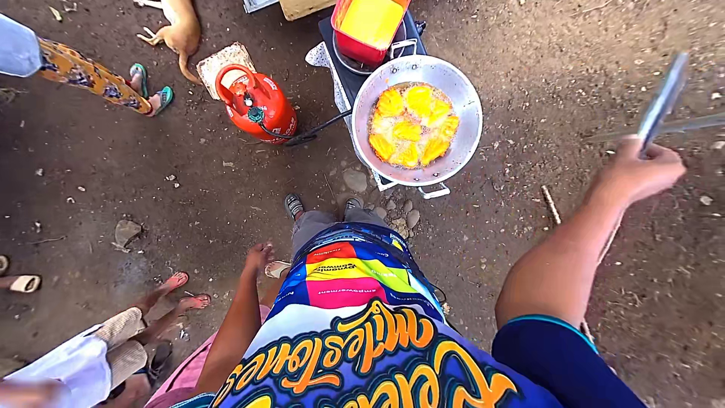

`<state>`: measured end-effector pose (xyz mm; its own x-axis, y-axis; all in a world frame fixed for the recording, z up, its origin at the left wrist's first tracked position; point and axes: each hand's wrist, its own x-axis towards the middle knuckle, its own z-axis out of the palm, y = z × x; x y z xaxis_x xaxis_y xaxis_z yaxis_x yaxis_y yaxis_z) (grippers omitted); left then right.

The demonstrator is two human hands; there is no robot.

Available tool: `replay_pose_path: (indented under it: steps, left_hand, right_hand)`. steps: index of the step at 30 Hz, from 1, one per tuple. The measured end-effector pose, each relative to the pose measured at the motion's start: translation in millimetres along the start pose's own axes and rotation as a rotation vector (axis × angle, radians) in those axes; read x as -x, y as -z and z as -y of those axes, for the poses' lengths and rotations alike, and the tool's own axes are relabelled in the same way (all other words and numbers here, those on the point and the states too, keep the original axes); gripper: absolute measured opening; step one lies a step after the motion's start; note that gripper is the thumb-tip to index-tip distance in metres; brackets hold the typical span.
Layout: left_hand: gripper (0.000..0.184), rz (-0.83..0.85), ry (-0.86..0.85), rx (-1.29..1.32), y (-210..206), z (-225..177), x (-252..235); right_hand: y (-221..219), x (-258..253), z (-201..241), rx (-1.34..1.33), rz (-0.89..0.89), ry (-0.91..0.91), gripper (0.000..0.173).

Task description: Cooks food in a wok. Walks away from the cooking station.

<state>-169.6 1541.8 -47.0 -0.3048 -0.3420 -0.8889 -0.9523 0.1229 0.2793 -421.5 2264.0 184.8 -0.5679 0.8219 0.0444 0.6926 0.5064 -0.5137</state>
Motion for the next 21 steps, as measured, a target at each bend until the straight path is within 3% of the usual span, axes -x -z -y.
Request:
replay_pose_path:
  steps: [5,9,21]
  left_hand:
    - [0.035,0.0,-0.021,0.008,-5.2,-6.8,0.7]
    - [0.035,-0.013,-0.042,0.041,0.5,-10.9,3.2]
    - [0.035,-0.027,0.052,0.016,-5.6,36.6,8.1]
  right_hand:
    - [-77.8,56.5,36.7,-0.019,0.349,0.134,0.056]
    - [-123.8,84.5,54.6,0.041,0.518,0.226,0.055]
    - [-190.4,125.1,129.9,0.291,0.653,0.485,0.047]
